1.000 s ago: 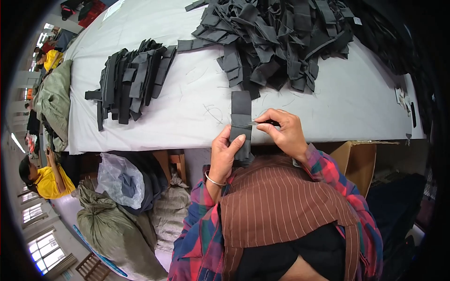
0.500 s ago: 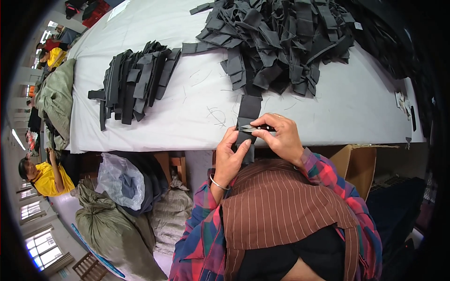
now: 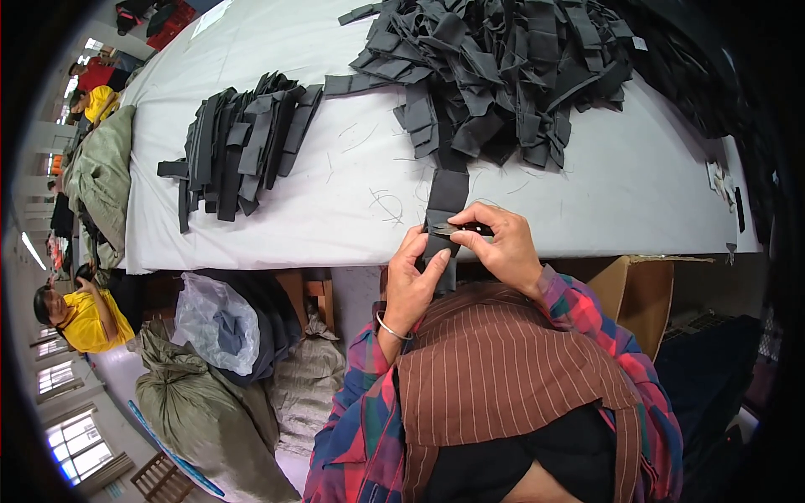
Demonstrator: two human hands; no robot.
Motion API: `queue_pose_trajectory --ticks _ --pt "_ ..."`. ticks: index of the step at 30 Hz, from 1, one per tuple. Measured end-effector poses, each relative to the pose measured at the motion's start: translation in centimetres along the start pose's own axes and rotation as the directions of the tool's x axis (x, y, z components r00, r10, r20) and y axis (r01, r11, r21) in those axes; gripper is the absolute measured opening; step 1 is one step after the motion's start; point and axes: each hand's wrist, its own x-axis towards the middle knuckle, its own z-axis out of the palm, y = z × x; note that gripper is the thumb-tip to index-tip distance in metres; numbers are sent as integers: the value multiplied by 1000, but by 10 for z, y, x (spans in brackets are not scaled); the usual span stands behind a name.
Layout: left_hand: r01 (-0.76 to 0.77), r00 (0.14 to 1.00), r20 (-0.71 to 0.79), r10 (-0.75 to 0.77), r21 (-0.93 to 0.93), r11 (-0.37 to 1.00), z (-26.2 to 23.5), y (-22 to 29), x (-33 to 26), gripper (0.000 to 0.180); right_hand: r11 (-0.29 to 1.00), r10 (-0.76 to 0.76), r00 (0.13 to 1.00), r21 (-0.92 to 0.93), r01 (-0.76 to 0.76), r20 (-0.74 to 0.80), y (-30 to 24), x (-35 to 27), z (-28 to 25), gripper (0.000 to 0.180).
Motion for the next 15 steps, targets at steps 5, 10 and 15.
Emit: queue_pose_trajectory --ticks 5,10,15 --pt "-11 1000 4 12 -3 1000 1 -1 0 22 997 -46 999 -65 45 -13 -1 0 0 16" --pt "-7 1000 20 7 -10 1000 0 -2 -1 21 980 -116 993 -163 112 -18 1 0 -1 16" --pt "-12 1000 -3 12 -41 999 1 1 2 20 973 -5 991 228 36 -134 14 0 -1 16"
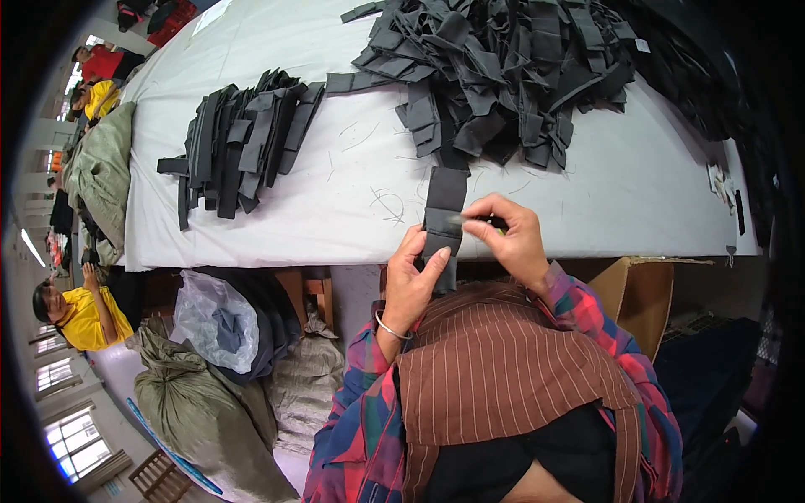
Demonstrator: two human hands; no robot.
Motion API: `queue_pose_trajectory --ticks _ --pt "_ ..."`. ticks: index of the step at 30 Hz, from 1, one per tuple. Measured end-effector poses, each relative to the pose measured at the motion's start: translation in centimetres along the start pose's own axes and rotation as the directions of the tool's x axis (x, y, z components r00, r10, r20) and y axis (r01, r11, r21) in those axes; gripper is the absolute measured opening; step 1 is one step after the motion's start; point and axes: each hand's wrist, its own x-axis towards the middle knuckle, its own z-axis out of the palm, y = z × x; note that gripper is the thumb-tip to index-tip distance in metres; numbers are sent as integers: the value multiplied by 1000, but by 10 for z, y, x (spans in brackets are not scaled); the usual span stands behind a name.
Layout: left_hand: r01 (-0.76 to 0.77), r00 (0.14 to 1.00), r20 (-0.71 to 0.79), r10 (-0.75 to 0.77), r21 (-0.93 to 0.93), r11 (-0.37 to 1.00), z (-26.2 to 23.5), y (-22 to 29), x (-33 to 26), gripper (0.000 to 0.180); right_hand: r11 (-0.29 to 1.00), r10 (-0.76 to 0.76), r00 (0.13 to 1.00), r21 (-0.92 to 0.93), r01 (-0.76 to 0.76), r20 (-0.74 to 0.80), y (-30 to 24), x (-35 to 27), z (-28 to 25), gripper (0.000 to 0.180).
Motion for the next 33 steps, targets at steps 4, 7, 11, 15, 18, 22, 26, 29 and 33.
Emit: queue_pose_trajectory --ticks 4,7,11,15,18,22,26,29,33 --pt "-49 995 96 30 201 978 -5 8 0 17 934 252 965 243 -262 71 -16 16 -10 22" --pt "-242 970 71 232 349 905 -1 27 0 18 956 136 987 251 -154 85 -35 20 -9 22" --pt "-245 898 -173 404 566 787 -5 39 11 31 955 -290 953 -43 295 85 -49 15 -10 24" --pt "-67 966 -252 51 -54 996 -6 -3 11 36 976 -206 977 -58 209 56 -24 1 5 30" --pt "102 960 -169 -224 -534 840 -3 -7 6 36 972 -210 975 -90 216 68 -13 -9 8 28" --pt "187 925 -110 -364 -701 688 -9 -6 11 39 942 -217 957 -218 257 190 -14 -13 3 33" --pt "221 932 -62 -357 -684 696 -15 1 17 31 826 -395 870 -299 477 296 -6 -9 -1 30" --pt "162 957 -79 -278 -651 742 -27 -12 17 30 771 -408 848 -369 519 339 -8 -10 -2 28" --pt "153 933 -97 -346 -766 625 -28 -2 18 30 721 -395 838 -438 537 377 -6 -12 -1 26"
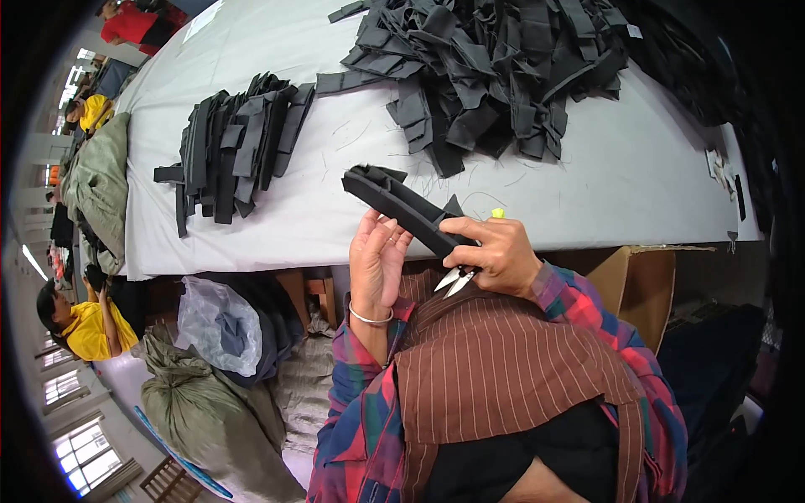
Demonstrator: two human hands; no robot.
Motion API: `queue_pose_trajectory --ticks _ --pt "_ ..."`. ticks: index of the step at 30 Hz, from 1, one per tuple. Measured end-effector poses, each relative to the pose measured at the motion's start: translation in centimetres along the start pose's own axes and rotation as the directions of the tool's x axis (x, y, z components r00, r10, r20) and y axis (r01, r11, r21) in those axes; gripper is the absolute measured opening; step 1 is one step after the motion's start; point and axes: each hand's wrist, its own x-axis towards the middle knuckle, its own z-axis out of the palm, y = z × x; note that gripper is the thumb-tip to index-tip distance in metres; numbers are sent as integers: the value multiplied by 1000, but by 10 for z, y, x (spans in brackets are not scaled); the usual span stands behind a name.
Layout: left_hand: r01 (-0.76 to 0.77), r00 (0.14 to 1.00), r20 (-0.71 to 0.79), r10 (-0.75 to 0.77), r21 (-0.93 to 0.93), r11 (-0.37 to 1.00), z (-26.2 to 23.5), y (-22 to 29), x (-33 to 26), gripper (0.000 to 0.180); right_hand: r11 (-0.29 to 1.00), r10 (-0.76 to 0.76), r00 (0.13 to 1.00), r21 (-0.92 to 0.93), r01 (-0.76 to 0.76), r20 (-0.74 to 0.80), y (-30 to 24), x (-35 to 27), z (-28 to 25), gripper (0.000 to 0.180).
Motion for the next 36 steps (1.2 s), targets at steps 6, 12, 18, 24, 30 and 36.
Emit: queue_pose_trajectory --ticks 6,12,18,24,30,36 --pt "7 999 -48 -6 21 1000 7 -1 -2 20 996 -56 996 -70 61 74 1 -1 4 20" --pt "-45 982 -172 72 158 986 7 1 -1 39 995 -36 996 -87 43 87 4 -4 10 20" --pt "-146 986 -67 153 100 984 6 5 -8 62 934 241 965 247 -260 104 1 1 1 30" --pt "-300 951 2 310 266 916 13 2 -11 63 845 339 936 407 -347 96 5 7 -3 28" --pt "-328 942 59 332 380 865 18 -1 -14 79 812 356 931 466 -351 81 2 9 -1 20" --pt "-315 947 69 314 392 864 18 1 -13 85 799 384 921 477 -366 63 2 10 -1 19"
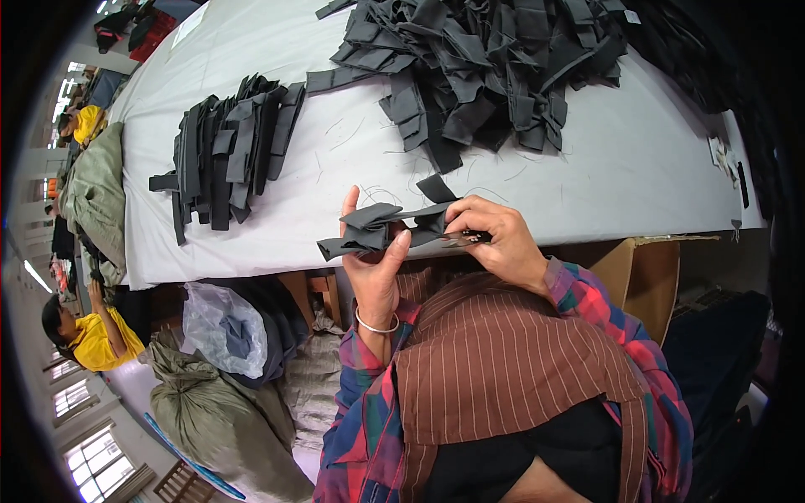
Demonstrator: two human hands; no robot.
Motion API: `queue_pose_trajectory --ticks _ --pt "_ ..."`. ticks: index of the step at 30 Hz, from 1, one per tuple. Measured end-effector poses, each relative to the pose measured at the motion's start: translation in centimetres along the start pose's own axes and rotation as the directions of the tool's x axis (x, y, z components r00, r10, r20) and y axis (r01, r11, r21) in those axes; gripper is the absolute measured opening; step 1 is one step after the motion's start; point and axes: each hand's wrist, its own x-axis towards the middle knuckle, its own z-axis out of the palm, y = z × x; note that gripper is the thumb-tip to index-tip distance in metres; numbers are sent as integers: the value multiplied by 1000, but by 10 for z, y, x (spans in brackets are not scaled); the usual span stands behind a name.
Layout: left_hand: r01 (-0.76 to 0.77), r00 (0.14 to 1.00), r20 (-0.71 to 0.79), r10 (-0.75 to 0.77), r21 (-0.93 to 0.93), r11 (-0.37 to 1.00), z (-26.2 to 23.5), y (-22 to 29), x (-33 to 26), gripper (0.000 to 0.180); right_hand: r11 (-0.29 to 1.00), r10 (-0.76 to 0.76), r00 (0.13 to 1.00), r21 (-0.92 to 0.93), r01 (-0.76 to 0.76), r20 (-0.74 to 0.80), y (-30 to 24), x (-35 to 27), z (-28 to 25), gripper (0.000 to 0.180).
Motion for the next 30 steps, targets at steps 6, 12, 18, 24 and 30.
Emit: queue_pose_trajectory --ticks 6,12,18,24,30 --pt "13 1000 13 -13 -22 1000 2 2 -2 86 995 77 997 -67 -78 -12 -10 -1 -6 20" --pt "-50 999 17 49 49 998 -1 1 -2 89 960 39 999 -276 -48 -38 -25 3 -13 21" --pt "-72 996 50 68 102 992 2 -4 -3 91 915 -81 994 -401 43 -77 -26 6 -2 17" --pt "-118 992 73 106 183 976 7 -3 -6 89 784 -169 976 -619 48 -138 -25 10 14 10" --pt "-91 995 69 79 198 976 8 -4 -7 89 747 -154 980 -664 31 -128 -24 11 16 7"
